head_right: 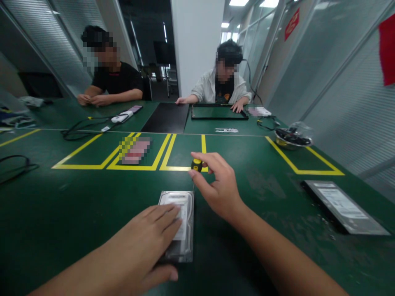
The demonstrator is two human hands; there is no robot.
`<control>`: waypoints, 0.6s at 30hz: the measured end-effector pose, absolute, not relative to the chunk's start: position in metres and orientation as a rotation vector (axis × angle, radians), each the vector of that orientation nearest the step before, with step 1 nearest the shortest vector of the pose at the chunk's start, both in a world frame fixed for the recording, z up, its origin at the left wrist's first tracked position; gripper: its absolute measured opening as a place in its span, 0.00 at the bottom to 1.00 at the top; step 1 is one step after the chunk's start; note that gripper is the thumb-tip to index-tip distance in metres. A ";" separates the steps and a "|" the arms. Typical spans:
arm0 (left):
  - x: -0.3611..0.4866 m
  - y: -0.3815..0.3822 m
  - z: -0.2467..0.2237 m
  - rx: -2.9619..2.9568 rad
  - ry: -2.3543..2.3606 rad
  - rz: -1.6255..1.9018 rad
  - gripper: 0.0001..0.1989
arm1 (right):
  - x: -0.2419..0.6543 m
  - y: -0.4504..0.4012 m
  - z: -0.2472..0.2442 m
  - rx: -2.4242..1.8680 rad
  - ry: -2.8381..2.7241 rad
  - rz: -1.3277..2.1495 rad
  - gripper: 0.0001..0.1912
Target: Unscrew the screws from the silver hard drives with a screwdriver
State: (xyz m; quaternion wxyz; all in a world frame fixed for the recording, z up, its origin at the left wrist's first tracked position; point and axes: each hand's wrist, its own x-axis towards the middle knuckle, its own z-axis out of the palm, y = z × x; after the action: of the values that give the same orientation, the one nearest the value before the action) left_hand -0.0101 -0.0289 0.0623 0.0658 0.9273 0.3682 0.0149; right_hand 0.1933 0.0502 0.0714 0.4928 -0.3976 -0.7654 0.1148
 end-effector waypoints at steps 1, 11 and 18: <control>-0.011 -0.031 0.061 2.821 1.081 0.015 0.38 | 0.193 0.050 0.070 -0.971 -1.845 0.273 0.19; -0.012 -0.036 0.042 2.797 1.099 -0.032 0.33 | 0.205 0.038 0.096 -1.063 -1.834 -0.008 0.13; -0.011 -0.034 0.038 2.809 1.050 0.075 0.32 | 0.224 0.018 0.086 -1.024 -2.260 -0.316 0.07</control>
State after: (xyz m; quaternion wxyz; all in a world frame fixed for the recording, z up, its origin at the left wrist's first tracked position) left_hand -0.0111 -0.0336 0.0376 0.0711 0.9341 0.3491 0.0249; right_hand 0.2240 0.0182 0.0864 0.3148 -0.3886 -0.8576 -0.1200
